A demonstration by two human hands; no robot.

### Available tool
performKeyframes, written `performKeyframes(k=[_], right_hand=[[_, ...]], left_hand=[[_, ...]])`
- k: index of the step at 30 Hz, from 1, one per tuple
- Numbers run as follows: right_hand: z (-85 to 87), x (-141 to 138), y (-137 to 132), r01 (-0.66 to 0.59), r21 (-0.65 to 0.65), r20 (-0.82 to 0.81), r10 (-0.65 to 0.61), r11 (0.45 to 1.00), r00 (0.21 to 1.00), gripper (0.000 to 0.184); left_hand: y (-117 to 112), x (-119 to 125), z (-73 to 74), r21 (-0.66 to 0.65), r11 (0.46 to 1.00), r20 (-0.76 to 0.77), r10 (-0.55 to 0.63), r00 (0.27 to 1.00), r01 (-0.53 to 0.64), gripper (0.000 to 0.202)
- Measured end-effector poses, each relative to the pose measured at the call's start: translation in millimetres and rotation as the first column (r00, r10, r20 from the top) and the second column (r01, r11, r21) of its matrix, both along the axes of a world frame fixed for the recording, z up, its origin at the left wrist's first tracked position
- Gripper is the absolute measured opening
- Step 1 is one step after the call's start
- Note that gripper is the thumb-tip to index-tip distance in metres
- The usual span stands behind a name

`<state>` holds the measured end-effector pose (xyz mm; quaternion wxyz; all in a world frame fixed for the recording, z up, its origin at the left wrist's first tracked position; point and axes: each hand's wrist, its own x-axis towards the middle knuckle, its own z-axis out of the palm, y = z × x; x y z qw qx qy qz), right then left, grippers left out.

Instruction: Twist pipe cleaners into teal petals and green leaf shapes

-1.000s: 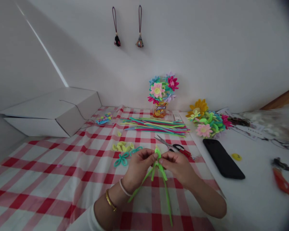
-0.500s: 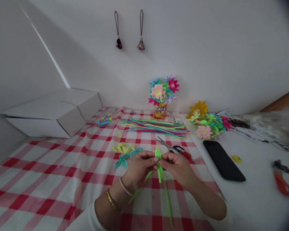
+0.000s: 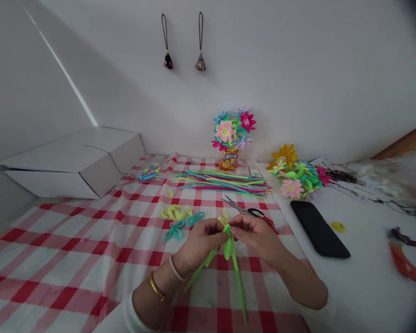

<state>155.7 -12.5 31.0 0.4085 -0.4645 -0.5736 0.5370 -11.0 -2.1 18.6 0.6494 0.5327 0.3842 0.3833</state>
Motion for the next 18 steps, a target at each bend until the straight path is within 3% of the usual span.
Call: performKeyframes(k=[4, 10, 15, 18], right_hand=[[-2.9, 2.6, 0.4, -0.011, 0.055, 0.071, 0.007, 0.998, 0.997, 0.009], [-3.7, 2.6, -2.6, -0.025, 0.129, 0.194, 0.0, 0.991, 0.981, 0.009], [-9.3, -2.4, -3.7, 0.04, 0.167, 0.183, -0.071, 0.985, 0.981, 0.008], [-7.9, -2.6, -4.8, 0.06, 0.308, 0.313, -0.161, 0.95, 0.936, 0.007]], left_hand=[[-1.3, 3.0, -1.5, 0.005, 0.999, -0.016, -0.046, 0.999, 0.046, 0.014], [0.7, 2.8, -4.1, 0.049, 0.999, 0.013, 0.005, 1.0, -0.006, 0.019], [0.7, 4.2, -4.2, 0.054, 0.998, 0.029, 0.028, 0.999, -0.029, 0.019], [0.1, 5.6, -1.1, -0.011, 1.0, 0.051, 0.028, 0.998, -0.027, 0.021]])
